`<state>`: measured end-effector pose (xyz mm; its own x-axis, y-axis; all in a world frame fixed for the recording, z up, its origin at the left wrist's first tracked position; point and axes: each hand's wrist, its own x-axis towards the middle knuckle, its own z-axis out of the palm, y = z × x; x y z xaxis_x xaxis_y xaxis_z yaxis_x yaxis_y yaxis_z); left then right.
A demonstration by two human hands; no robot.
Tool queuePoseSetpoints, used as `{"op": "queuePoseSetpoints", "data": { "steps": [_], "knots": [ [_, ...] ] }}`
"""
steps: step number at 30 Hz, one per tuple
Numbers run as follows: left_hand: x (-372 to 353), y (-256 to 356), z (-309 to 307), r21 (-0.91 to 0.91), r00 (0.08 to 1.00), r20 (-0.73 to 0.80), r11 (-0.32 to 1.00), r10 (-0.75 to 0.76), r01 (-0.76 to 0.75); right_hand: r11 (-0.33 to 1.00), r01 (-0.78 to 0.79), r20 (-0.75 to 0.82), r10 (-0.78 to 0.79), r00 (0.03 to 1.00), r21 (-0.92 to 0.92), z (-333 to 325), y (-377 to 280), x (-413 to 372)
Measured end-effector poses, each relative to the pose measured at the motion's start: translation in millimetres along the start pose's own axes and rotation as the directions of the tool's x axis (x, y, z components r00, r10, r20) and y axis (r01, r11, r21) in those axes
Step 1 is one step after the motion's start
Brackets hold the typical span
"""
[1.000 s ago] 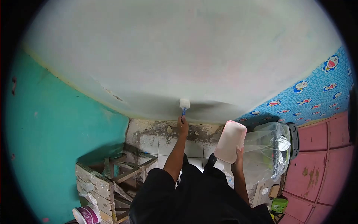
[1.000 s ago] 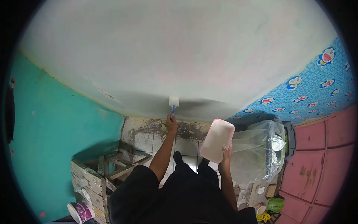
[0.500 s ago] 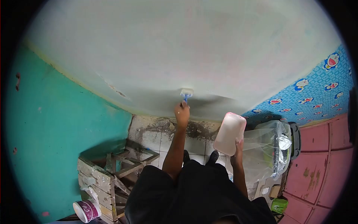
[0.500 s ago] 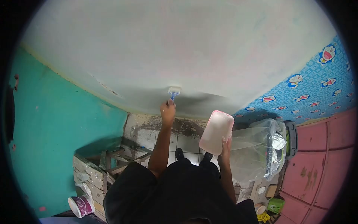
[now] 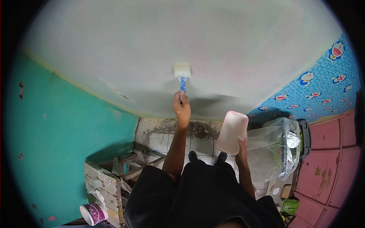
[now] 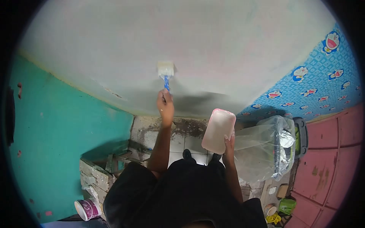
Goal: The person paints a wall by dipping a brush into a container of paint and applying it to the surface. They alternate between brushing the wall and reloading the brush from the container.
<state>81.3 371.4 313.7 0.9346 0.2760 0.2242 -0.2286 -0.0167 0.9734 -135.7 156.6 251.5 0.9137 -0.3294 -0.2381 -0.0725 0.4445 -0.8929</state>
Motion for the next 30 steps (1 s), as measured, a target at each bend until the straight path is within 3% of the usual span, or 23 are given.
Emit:
{"op": "queuePoseSetpoints", "data": {
  "steps": [3, 5, 8, 11, 14, 17, 20, 25, 30],
  "knots": [
    [-19, -115, 4, 0.190, 0.981, 0.002, 0.963, 0.192, -0.189, 1.000, 0.005, -0.034, -0.005, 0.999, -0.004, -16, 6, -7],
    [-43, -160, 2, 0.416, 0.997, 0.004, 0.907, 0.073, -0.068, 1.000, -0.009, -0.066, 0.009, 0.998, 0.003, -26, 8, -9],
    [-72, -220, -4, 0.501, 0.986, -0.066, 0.849, -0.156, 0.167, 1.000, -0.018, -0.091, 0.019, 0.996, 0.009, -31, 3, -13],
    [-80, -238, -11, 0.577, 0.951, -0.084, 0.764, -0.297, 0.289, 1.000, -0.002, -0.104, 0.001, 0.995, -0.013, -34, -2, -17],
    [-68, -239, -4, 0.579, 0.975, -0.105, 0.785, -0.196, 0.220, 1.000, -0.015, -0.099, 0.016, 0.995, 0.010, -34, -6, -13],
    [-39, -189, 3, 0.494, 0.982, -0.015, 0.853, -0.188, 0.171, 0.999, 0.024, -0.075, -0.022, 0.997, 0.023, -29, -9, -11],
    [-15, -111, 9, 0.345, 0.956, 0.064, 0.905, -0.288, 0.249, 0.999, 0.017, -0.049, -0.015, 0.999, 0.038, -26, -6, -5],
    [-12, 60, 20, 0.076, 0.989, 0.045, 0.987, -0.142, 0.139, 1.000, 0.005, -0.016, -0.005, 1.000, 0.018, -18, -1, 0],
    [-7, 104, 20, -0.034, 0.999, -0.012, 0.998, 0.049, -0.050, 1.000, 0.016, -0.010, -0.016, 1.000, -0.005, -6, -3, -2]
  ]
}}
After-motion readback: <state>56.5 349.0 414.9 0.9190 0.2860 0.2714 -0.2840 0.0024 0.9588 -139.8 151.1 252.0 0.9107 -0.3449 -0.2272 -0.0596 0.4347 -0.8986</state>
